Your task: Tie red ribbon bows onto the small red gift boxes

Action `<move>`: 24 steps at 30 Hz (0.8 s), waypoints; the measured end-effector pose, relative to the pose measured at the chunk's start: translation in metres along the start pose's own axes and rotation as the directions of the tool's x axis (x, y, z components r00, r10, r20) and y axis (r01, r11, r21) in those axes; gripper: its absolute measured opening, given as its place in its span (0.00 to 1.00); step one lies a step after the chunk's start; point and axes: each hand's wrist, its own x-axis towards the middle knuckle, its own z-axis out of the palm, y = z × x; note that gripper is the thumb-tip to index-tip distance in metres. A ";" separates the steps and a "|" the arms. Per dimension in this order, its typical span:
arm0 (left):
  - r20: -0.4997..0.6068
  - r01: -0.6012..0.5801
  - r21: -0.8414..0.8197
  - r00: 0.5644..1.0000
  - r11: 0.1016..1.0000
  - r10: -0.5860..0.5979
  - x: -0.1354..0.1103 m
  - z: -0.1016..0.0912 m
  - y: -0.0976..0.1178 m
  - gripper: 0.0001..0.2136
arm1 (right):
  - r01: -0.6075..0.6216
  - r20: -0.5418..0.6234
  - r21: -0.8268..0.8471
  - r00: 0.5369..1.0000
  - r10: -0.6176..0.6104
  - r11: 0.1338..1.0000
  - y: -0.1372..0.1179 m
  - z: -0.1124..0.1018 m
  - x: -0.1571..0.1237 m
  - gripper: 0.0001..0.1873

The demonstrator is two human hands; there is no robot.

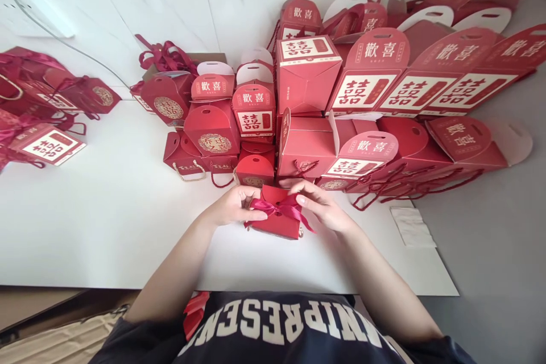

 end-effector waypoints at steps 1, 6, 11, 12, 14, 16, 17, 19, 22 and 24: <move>0.009 -0.011 -0.006 1.000 1.000 0.011 -0.001 -0.002 0.000 0.16 | -0.017 -0.043 -0.055 0.999 0.014 0.998 -0.005 0.001 -0.004 0.14; -0.022 -0.086 0.024 0.996 0.996 0.087 -0.004 -0.010 -0.002 0.17 | -0.158 -0.431 -0.508 0.898 -0.091 0.847 -0.013 0.008 -0.029 0.16; -0.081 -0.078 0.084 0.993 0.993 0.085 0.001 -0.008 -0.002 0.18 | -0.258 -0.264 -0.283 0.947 0.183 0.924 -0.006 0.014 -0.036 0.26; -0.088 -0.082 0.100 0.992 0.992 0.091 0.002 -0.006 -0.002 0.18 | -0.247 -0.203 -0.196 0.957 0.207 0.949 -0.005 0.015 -0.035 0.27; -0.117 -0.086 0.113 0.988 0.990 0.100 0.003 -0.002 -0.002 0.18 | -0.228 -0.114 -0.052 0.969 0.221 0.972 -0.003 0.015 -0.034 0.26; -0.166 -0.082 0.119 0.981 0.989 0.101 0.004 0.001 -0.001 0.17 | -0.216 -0.082 0.020 0.973 0.217 0.976 -0.002 0.015 -0.033 0.23; -0.190 -0.079 0.126 0.976 0.989 0.102 0.004 0.002 0.000 0.17 | -0.207 -0.076 0.044 0.975 0.209 0.977 -0.002 0.014 -0.033 0.22; -0.222 -0.079 0.144 0.969 0.986 0.110 0.004 0.004 0.000 0.18 | -0.178 -0.052 0.088 0.982 0.183 0.980 0.000 0.012 -0.035 0.20; -0.236 -0.089 0.166 0.963 0.982 0.127 0.005 0.004 0.001 0.19 | -0.148 -0.009 0.122 0.989 0.150 0.982 0.001 0.010 -0.037 0.17; -0.240 -0.099 0.177 0.961 0.979 0.140 0.006 0.004 0.001 0.19 | -0.132 -0.010 0.093 0.991 0.133 0.987 0.001 0.010 -0.038 0.16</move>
